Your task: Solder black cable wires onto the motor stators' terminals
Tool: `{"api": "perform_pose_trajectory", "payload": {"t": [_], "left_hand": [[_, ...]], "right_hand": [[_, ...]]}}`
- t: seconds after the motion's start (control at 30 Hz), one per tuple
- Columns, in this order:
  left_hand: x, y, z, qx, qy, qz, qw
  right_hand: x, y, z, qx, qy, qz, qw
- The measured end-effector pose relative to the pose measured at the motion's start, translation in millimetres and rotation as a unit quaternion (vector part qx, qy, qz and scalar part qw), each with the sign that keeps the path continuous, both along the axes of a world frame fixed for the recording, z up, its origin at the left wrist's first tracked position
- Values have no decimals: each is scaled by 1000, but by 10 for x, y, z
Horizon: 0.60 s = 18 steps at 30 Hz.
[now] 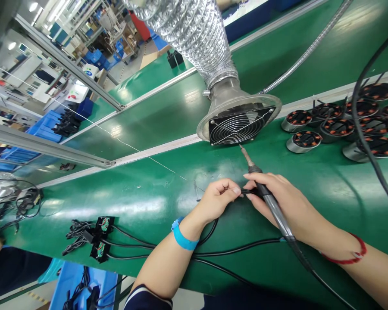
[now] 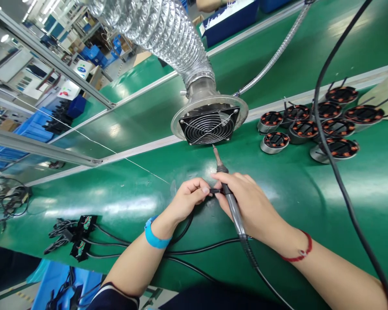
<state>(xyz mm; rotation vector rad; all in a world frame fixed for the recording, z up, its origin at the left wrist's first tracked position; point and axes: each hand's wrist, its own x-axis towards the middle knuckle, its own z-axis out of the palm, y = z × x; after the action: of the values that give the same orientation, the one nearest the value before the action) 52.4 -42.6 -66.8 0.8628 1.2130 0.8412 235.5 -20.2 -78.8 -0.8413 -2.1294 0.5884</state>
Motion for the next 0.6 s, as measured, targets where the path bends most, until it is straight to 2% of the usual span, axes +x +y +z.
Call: {"api": "perform_pose_trajectory", "payload": {"t": [0.2,0.27,0.33,0.43,0.53,0.6], "left_hand": [[-13,-16,17,9,2,-88,996],[7,-19,10,13,20,-81,996],[26,-10,-3,29,48,-33,998],[-7,55,-21,58,80,79,992],[-168,161,-10,62,117,189,973],[-341,208,22,63,163,216,961]], "right_hand": [[-28,-84,-68,-83,46,-59,994],[-60,-90,-87,-83,52,-79,992],[-82,-70,-83,-78,53,-81,992],[-51,-10,-38,-32,39,-81,995],[51,41,26,32,32,-56,997],[113,53,67,40,41,-37,998]]}}
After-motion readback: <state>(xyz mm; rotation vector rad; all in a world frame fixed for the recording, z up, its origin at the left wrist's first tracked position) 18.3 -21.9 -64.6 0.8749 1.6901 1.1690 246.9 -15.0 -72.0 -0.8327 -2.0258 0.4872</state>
